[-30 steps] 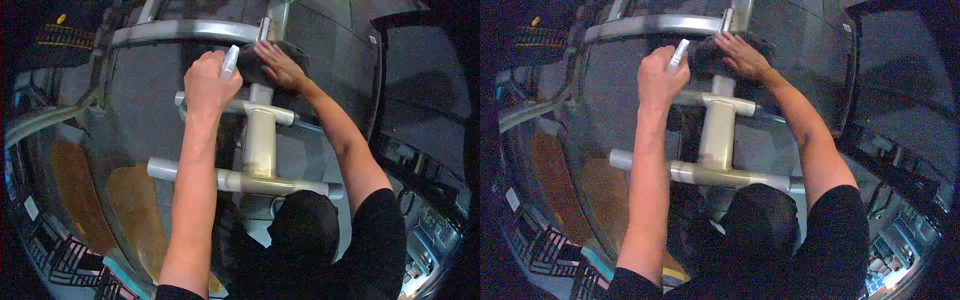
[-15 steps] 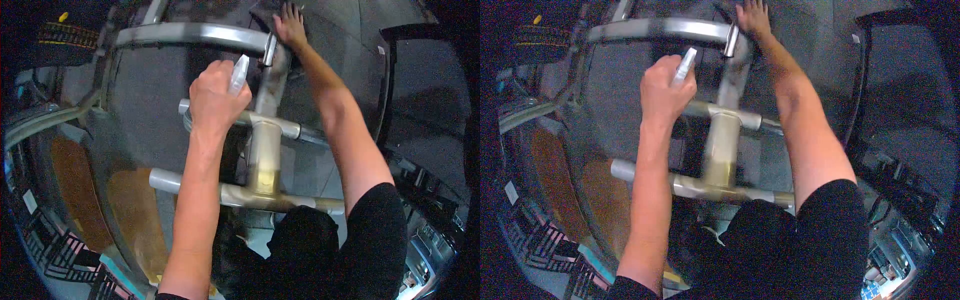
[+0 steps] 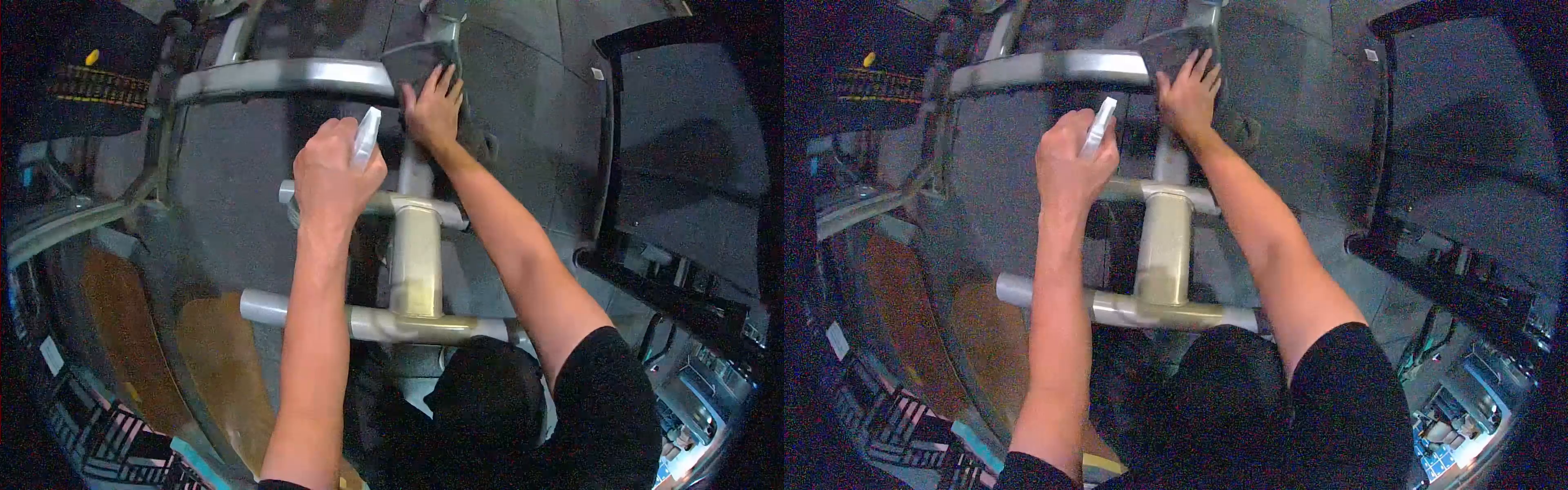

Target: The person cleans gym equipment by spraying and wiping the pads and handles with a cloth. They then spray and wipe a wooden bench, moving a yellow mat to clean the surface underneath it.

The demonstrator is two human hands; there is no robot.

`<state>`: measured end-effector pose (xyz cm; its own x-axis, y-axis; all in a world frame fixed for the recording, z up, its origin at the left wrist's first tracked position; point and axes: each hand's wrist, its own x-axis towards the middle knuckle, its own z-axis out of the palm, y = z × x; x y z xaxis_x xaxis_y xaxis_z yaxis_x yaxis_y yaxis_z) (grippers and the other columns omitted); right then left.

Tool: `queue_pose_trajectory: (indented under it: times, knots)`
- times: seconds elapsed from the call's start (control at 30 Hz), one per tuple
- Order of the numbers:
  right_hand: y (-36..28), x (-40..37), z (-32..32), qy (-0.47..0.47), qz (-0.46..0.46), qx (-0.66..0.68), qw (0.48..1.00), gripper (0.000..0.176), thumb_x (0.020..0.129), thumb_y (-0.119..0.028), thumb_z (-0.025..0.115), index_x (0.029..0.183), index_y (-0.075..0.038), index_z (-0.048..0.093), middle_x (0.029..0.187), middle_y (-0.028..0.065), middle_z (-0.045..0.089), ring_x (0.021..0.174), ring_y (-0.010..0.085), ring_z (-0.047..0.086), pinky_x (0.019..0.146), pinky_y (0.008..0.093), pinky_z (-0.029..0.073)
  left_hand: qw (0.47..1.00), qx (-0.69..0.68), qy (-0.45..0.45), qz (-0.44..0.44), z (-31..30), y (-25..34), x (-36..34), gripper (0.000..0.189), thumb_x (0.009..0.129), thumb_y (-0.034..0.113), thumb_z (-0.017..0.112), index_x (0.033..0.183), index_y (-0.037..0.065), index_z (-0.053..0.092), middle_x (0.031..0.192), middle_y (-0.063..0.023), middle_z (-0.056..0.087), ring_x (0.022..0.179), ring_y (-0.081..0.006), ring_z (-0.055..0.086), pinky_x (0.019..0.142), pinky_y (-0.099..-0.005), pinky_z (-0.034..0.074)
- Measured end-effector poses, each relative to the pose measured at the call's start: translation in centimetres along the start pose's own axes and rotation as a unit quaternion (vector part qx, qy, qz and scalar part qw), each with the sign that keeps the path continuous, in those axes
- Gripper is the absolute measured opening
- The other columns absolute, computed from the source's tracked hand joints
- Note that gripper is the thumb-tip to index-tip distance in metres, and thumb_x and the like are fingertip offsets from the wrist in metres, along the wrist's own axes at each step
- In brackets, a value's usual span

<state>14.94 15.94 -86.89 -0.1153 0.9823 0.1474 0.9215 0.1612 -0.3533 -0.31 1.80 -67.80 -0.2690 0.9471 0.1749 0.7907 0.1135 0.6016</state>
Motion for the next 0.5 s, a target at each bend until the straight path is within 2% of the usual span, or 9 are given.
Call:
queue_pose_trajectory:
  times: [0.03, 0.13, 0.17, 0.23, 0.27, 0.33, 0.4, 0.43, 0.5]
  knots:
    - [-0.2, 1.0, 0.2, 0.018, 0.016, 0.014, 1.0, 0.091, 0.101, -0.055, 0.047, 0.156, 0.013, 0.02, 0.162, 0.0379, 0.02, 0.145, 0.06, 0.026, 0.121, 0.0641, 0.02, 1.0, -0.002, 0.001, 0.003, 0.0, 0.0, 0.1, 0.019, 0.076, 0.017, 0.071, 0.086, 0.001, 0.065, 0.088, -0.0192, 0.066, 0.081, -0.0427, 0.068, 0.074, -0.0511, 0.055]
    - [-0.6, 4.1, 0.0, 0.013, 0.084, 0.034, 0.996, 0.09, 0.1, -0.054, 0.049, 0.155, 0.013, 0.024, 0.161, 0.0381, 0.022, 0.145, 0.0591, 0.027, 0.122, 0.0626, 0.02, 1.0, -0.005, -0.014, -0.005, 0.0, 0.1, -0.1, 0.021, 0.075, 0.017, 0.072, 0.087, 0.001, 0.064, 0.088, -0.0191, 0.066, 0.08, -0.043, 0.068, 0.073, -0.0509, 0.056]
    - [-1.1, 5.6, 0.2, 0.008, 0.081, 0.036, 0.996, 0.09, 0.1, -0.054, 0.049, 0.155, 0.013, 0.024, 0.161, 0.0381, 0.022, 0.145, 0.0591, 0.027, 0.122, 0.0626, 0.02, 1.0, -0.001, -0.022, -0.015, -0.1, 0.0, -0.1, 0.022, 0.074, 0.018, 0.072, 0.087, 0.001, 0.064, 0.088, -0.0189, 0.066, 0.08, -0.0429, 0.068, 0.074, -0.0507, 0.056]
    - [-1.1, 8.3, 1.1, 0.031, 0.149, -0.041, 0.987, 0.089, 0.1, -0.054, 0.048, 0.155, 0.012, 0.025, 0.16, 0.0389, 0.023, 0.146, 0.056, 0.028, 0.123, 0.0599, 0.02, 1.0, 0.003, -0.022, -0.014, -0.1, -0.1, -0.4, 0.023, 0.074, 0.018, 0.073, 0.087, 0.002, 0.064, 0.089, -0.0189, 0.066, 0.081, -0.0428, 0.068, 0.074, -0.0506, 0.056]
    - [-0.7, 10.3, 2.1, 0.026, 0.145, -0.038, 0.988, 0.089, 0.1, -0.054, 0.048, 0.155, 0.012, 0.025, 0.16, 0.0389, 0.023, 0.146, 0.056, 0.028, 0.123, 0.0599, 0.02, 1.0, 0.003, -0.017, -0.008, 0.0, -0.1, -0.3, 0.024, 0.073, 0.019, 0.073, 0.087, 0.002, 0.064, 0.089, -0.0188, 0.066, 0.081, -0.0428, 0.068, 0.074, -0.0506, 0.057]
    - [0.9, 14.0, 4.8, 0.11, 0.155, -0.092, 0.978, 0.094, 0.097, -0.064, 0.048, 0.149, 0.014, 0.036, 0.152, 0.0365, 0.04, 0.14, 0.0521, 0.04, 0.118, 0.0578, 0.03, 0.999, 0.013, -0.038, -0.02, -0.2, -0.3, 0.2, 0.025, 0.073, 0.02, 0.073, 0.088, 0.002, 0.065, 0.091, -0.0192, 0.067, 0.082, -0.043, 0.069, 0.076, -0.051, 0.057]
    - [1.2, 17.2, 4.8, -0.007, 0.202, -0.16, 0.966, 0.087, 0.1, -0.058, 0.047, 0.153, 0.01, 0.032, 0.153, 0.0276, 0.042, 0.141, 0.0431, 0.043, 0.116, 0.0535, 0.037, 0.999, 0.006, -0.049, -0.011, -0.2, -0.5, 0.0, 0.026, 0.073, 0.021, 0.073, 0.09, 0.002, 0.066, 0.092, -0.0196, 0.067, 0.083, -0.0433, 0.069, 0.077, -0.0513, 0.057]
    - [1.5, 18.3, 5.1, -0.01, 0.198, -0.159, 0.967, 0.087, 0.1, -0.058, 0.047, 0.153, 0.01, 0.032, 0.153, 0.0276, 0.042, 0.141, 0.0431, 0.043, 0.116, 0.0535, 0.037, 0.999, 0.006, -0.051, -0.017, -0.3, -0.4, 0.1, 0.025, 0.073, 0.021, 0.073, 0.088, 0.002, 0.066, 0.092, -0.0199, 0.067, 0.083, -0.0435, 0.069, 0.078, -0.051, 0.057]
    - [2.3, 19.6, 5.9, 0.093, 0.224, -0.094, 0.966, 0.091, 0.095, -0.063, 0.053, 0.144, 0.013, 0.041, 0.138, 0.0244, 0.054, 0.129, 0.0416, 0.053, 0.107, 0.0523, 0.045, 0.998, 0.003, -0.053, -0.029, -0.1, -0.5, 0.0, 0.025, 0.073, 0.02, 0.073, 0.088, 0.001, 0.066, 0.092, -0.0199, 0.067, 0.084, -0.0434, 0.069, 0.078, -0.0508, 0.057]
